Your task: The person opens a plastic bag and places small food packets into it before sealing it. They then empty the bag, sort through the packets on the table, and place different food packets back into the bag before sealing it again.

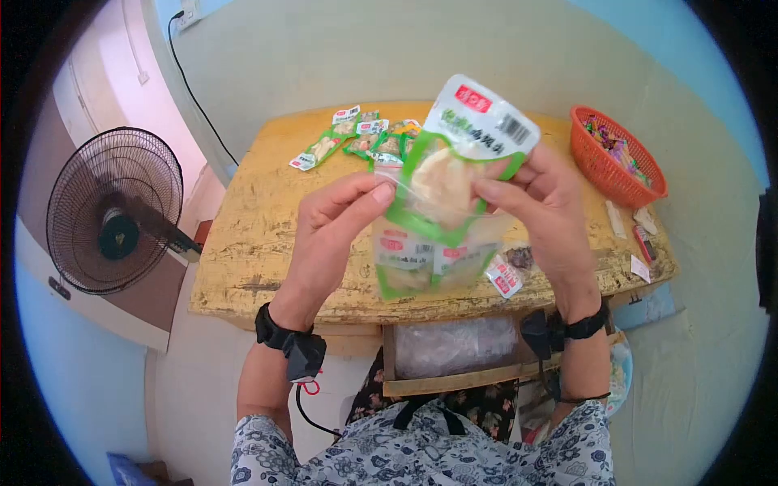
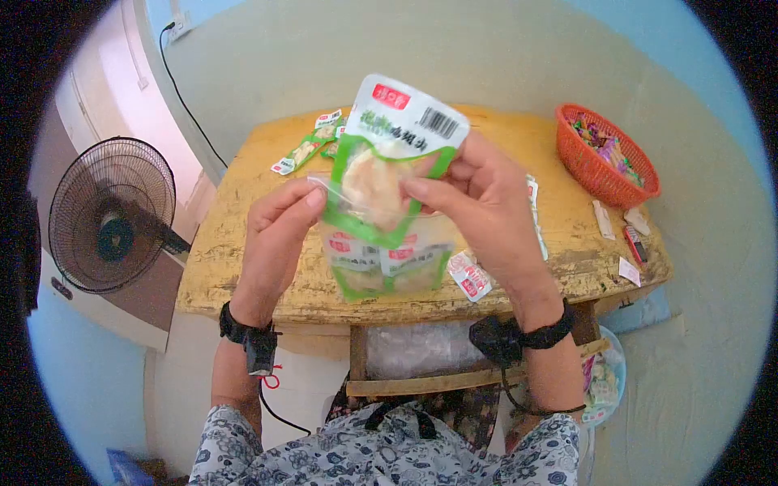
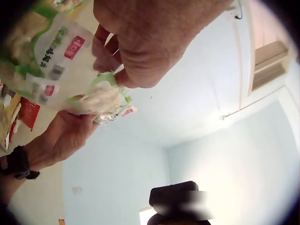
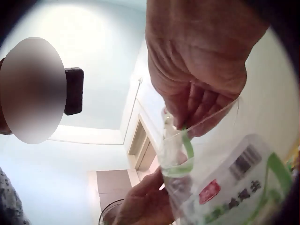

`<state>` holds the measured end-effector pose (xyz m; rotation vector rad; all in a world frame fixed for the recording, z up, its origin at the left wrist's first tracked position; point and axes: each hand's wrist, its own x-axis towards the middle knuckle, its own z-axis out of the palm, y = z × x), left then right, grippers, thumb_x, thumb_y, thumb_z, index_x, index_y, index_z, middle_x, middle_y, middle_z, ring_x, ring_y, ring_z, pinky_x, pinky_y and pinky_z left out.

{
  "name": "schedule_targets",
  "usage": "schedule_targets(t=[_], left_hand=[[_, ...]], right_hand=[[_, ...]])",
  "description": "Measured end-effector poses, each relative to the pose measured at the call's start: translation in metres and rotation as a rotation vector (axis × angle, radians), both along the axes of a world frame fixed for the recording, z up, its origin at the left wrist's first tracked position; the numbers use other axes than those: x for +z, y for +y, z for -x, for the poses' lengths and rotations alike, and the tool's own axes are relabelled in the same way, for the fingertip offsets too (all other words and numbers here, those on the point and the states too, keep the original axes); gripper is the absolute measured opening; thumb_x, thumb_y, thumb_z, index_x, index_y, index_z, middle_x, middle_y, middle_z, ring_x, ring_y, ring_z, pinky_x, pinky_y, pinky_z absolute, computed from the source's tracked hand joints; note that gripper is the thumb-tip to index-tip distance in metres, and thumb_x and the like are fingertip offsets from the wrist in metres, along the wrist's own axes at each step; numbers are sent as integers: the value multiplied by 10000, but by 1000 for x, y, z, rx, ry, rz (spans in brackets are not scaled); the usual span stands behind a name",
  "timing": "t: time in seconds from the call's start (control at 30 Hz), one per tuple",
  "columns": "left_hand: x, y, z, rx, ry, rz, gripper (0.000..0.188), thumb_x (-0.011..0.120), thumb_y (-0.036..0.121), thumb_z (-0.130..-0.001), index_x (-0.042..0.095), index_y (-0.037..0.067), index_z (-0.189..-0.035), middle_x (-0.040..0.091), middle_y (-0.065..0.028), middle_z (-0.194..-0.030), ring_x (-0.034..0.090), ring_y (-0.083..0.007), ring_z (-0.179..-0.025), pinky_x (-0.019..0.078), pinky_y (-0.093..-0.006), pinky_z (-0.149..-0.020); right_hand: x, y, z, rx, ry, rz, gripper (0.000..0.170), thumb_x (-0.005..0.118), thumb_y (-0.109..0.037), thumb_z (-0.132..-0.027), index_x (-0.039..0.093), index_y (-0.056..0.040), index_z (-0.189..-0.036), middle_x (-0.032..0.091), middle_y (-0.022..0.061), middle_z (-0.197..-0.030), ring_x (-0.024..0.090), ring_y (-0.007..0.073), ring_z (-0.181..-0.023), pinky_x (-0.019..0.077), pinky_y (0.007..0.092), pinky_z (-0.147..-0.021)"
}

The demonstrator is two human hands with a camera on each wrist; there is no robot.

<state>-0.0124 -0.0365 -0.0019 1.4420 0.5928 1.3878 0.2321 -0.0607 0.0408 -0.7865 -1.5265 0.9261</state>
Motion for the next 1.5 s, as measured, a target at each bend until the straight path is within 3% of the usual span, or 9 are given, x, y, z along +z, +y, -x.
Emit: schedule_targets(t=[0.37,0.57,0.67,0.77,1.07,1.17,1.27,1.37,1.5], left_hand=[[-8,1,-1,-25,-48,6,196,672,124,-980,741,-5,-1109,729,-21,-1016,629,-85,-963,484,-260,-886],[-3,-3,-5,-22,-36,19,201,663,131,-983,747,-11,-1097,738,-36,-1014,639,-94,-953,493,-264,-881],[-1,-6,-7,-38,-35,41,211,660,133,-983,749,-19,-1099,743,-50,-1014,650,-104,-939,501,-272,-881],[-1,-6,-9,-27,-60,28,219,659,137,-984,749,-24,-1103,747,-59,-1009,657,-111,-939,506,-278,-887],[-5,-5,-2,-18,29,-13,275,589,151,-1007,703,-28,-1181,744,-139,-1068,694,-203,-1028,512,-364,-962],[-6,-7,-5,-21,46,-36,276,586,152,-1006,703,-32,-1176,744,-144,-1071,695,-212,-1032,511,-370,-968],[-5,-11,-9,-18,-22,22,209,630,135,-994,746,-12,-1088,753,-82,-1018,671,-138,-989,493,-310,-957],[-7,-10,-7,15,-18,-47,213,609,131,-1005,742,-16,-1083,750,-86,-1030,667,-148,-1011,485,-322,-978],[-14,-7,0,7,-99,-5,231,584,121,-1014,725,-26,-1124,745,-97,-1052,667,-163,-1032,479,-333,-994]], right_hand=[[-13,-3,5,240,-201,235,356,718,-76,-919,606,16,-1244,712,64,-1078,694,124,-925,568,277,-805],[6,-8,10,6,-167,-3,267,684,-76,-937,632,29,-1176,687,50,-894,666,84,-836,530,253,-747],[6,-1,3,-3,-474,-250,183,661,-62,-940,643,25,-1100,669,43,-854,654,81,-806,520,257,-722],[5,-7,18,70,-355,-143,84,642,-35,-932,637,17,-998,675,30,-865,647,85,-803,514,261,-716],[-9,-11,30,-13,-529,-183,82,670,-112,-879,671,-68,-948,670,96,-855,684,235,-853,537,359,-726],[-19,-7,26,-130,-787,-567,97,674,-119,-869,689,-91,-961,655,86,-834,655,273,-905,532,415,-724],[-14,-15,26,-72,-958,-558,129,675,-120,-869,708,-108,-993,636,81,-838,616,311,-920,523,432,-723],[-16,-20,18,-71,-750,-546,173,703,-98,-861,732,-101,-1032,696,68,-940,645,270,-964,528,401,-751],[-9,-41,-3,-268,-373,-425,590,840,-160,-775,618,-63,-1314,632,108,-1333,579,255,-1255,509,397,-956]])
